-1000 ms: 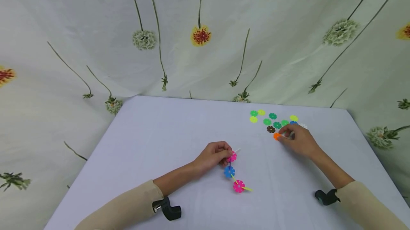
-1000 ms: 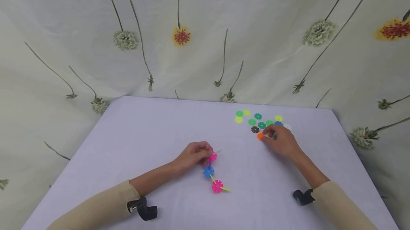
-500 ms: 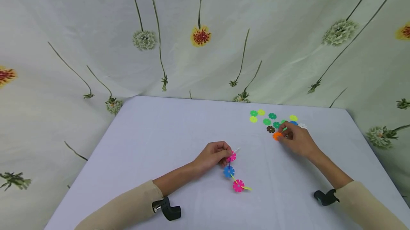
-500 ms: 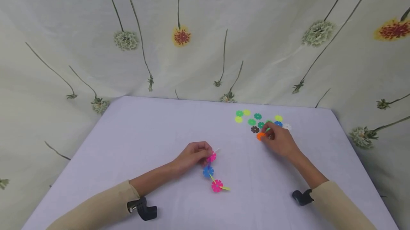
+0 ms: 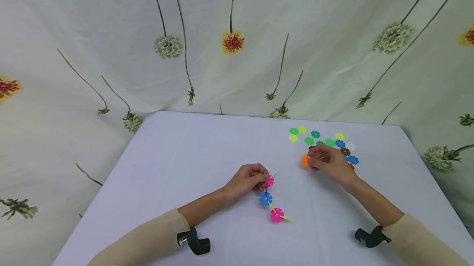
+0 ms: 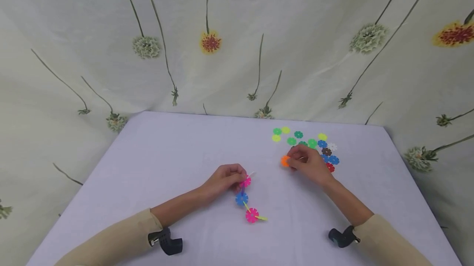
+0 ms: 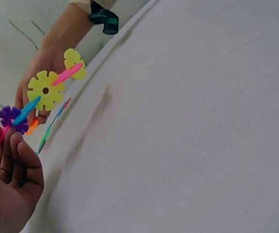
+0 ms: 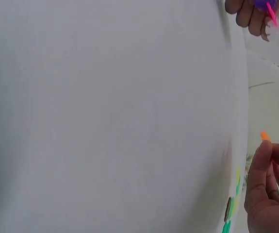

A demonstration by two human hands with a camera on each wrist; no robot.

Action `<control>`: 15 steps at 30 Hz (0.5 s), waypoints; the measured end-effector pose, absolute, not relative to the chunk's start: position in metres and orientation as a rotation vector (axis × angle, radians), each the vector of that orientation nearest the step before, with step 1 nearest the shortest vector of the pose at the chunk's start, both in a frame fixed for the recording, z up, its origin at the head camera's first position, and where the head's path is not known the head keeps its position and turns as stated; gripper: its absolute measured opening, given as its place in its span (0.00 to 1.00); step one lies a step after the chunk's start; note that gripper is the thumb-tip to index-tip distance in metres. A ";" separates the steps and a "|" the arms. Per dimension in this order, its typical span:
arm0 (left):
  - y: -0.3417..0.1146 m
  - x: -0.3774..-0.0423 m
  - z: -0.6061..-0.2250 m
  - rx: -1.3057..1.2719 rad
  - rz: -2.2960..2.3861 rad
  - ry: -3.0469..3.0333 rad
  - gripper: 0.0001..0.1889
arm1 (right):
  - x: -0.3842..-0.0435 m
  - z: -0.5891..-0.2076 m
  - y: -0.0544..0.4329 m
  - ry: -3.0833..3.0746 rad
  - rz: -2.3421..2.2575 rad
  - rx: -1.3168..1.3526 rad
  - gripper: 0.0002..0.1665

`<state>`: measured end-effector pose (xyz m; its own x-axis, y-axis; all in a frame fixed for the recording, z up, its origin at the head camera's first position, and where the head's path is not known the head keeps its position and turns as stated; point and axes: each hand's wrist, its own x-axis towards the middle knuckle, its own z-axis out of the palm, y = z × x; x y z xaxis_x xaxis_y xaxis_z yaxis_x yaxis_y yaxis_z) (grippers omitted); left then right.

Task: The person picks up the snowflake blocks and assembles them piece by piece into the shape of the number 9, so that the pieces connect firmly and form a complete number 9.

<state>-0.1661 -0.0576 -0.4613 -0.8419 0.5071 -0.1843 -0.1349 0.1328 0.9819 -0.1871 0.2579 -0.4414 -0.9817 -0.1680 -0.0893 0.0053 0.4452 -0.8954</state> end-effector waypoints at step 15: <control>-0.057 -0.163 -0.461 0.348 1.743 1.947 0.12 | -0.171 -0.436 0.210 2.259 -1.730 -0.223 0.19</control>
